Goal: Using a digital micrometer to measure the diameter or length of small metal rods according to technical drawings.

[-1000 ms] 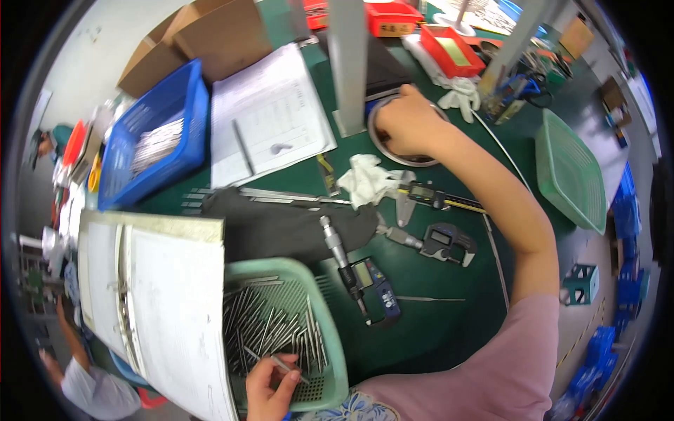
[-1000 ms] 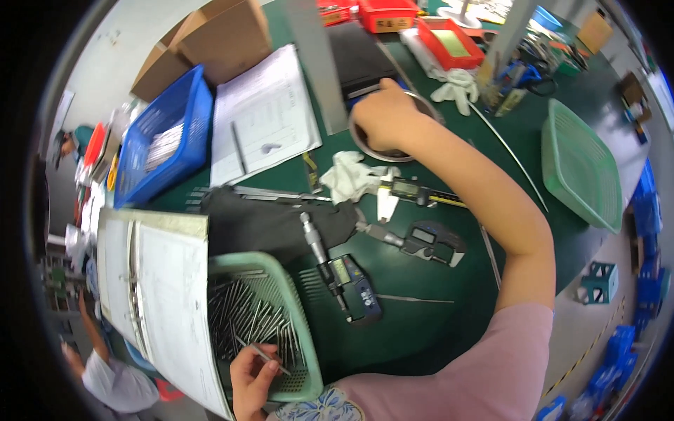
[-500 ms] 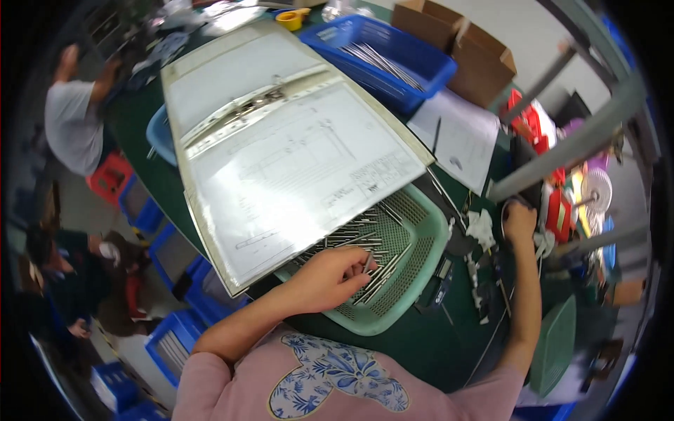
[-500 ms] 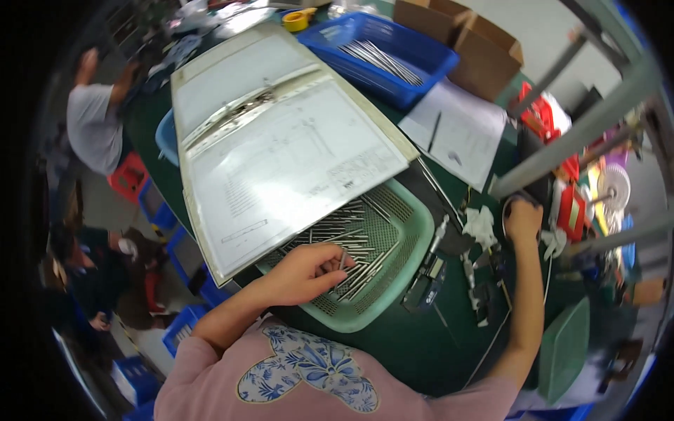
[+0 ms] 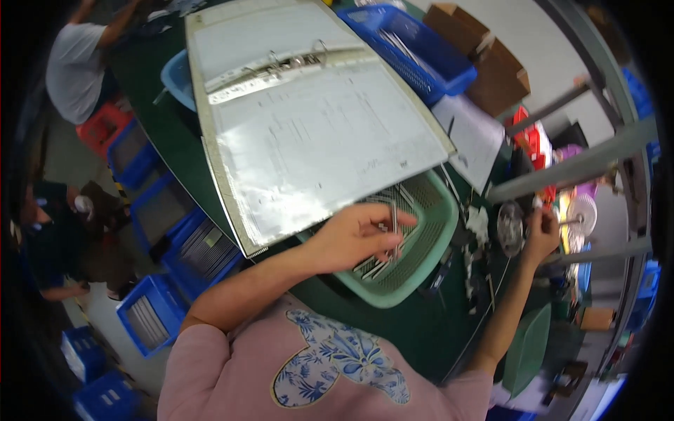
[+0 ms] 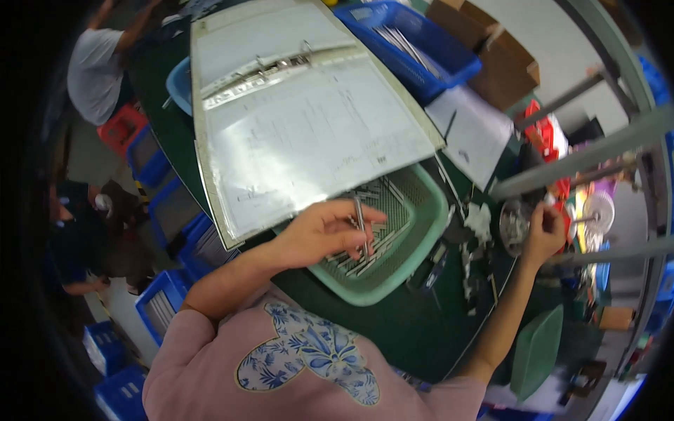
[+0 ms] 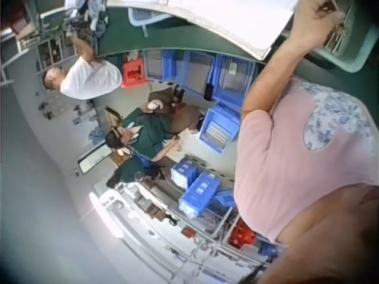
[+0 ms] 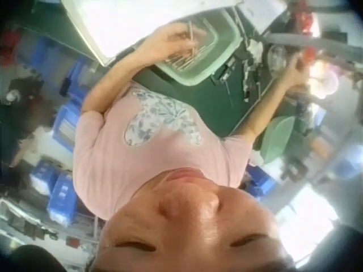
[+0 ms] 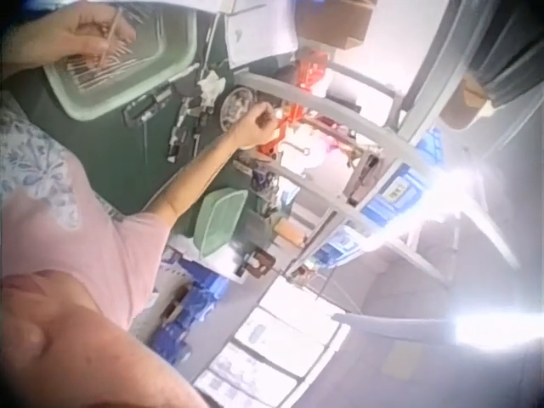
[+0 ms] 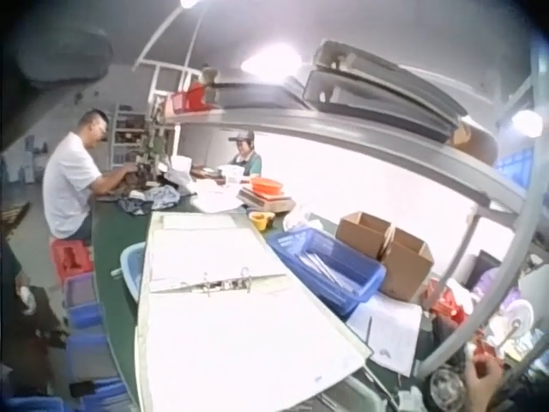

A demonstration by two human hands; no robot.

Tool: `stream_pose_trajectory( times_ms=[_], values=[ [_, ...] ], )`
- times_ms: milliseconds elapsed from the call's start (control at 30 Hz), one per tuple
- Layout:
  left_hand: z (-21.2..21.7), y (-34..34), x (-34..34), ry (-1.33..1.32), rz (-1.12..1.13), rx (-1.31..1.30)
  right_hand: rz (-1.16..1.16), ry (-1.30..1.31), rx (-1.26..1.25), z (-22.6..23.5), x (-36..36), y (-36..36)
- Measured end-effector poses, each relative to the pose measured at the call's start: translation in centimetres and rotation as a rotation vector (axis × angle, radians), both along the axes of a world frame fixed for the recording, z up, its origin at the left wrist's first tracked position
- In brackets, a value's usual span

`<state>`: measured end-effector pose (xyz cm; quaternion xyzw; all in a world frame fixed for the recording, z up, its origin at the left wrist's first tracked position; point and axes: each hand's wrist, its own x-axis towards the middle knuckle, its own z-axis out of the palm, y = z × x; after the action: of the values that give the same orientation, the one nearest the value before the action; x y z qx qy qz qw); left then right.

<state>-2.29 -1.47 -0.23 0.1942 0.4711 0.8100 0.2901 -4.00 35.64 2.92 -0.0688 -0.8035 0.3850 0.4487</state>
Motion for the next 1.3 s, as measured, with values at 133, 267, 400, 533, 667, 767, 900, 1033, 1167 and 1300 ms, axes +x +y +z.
stream_pose_trajectory(
  times_ms=[133, 267, 400, 533, 667, 767, 900, 1033, 1167, 1300],
  values=[
    [0.5, -0.5, 0.4, -0.047, 0.005, 0.046, 0.481, 0.078, 0.073, 3.4, 4.7, -14.4],
    [0.8, -0.5, 0.9, -0.060, 0.022, 0.111, 0.688, 0.081, 0.103, 2.6, 6.0, -18.5],
    [1.1, -0.7, 1.5, -0.042, 0.027, 0.085, 0.724, 0.081, 0.087, 2.1, 6.0, -19.5],
    [1.6, -1.0, 2.2, -0.042, 0.035, 0.063, 0.723, 0.079, 0.088, 1.7, 5.9, -19.8],
    [1.5, -1.0, 2.1, -0.018, 0.031, 0.059, 0.703, 0.040, 0.066, 1.4, 6.0, -19.8],
    [1.4, -1.0, 2.2, -0.024, 0.024, 0.051, 0.703, 0.041, 0.016, 1.0, 5.9, -19.9],
    [1.1, -0.6, 1.8, -0.024, 0.033, -0.010, 0.636, 0.078, 0.154, 0.7, 5.8, -19.6],
    [0.9, -0.7, 1.7, 0.051, 0.113, -0.081, 0.634, -0.024, 0.352, 2.0, 5.8, -19.7],
    [0.7, -0.3, 1.5, -0.018, 0.072, -0.076, 0.546, -0.057, 0.600, 2.1, 5.6, -19.5],
    [0.7, -0.2, 1.6, 0.027, 0.099, -0.122, 0.560, -0.111, 0.687, 2.6, 6.0, -19.2]
  ],
)
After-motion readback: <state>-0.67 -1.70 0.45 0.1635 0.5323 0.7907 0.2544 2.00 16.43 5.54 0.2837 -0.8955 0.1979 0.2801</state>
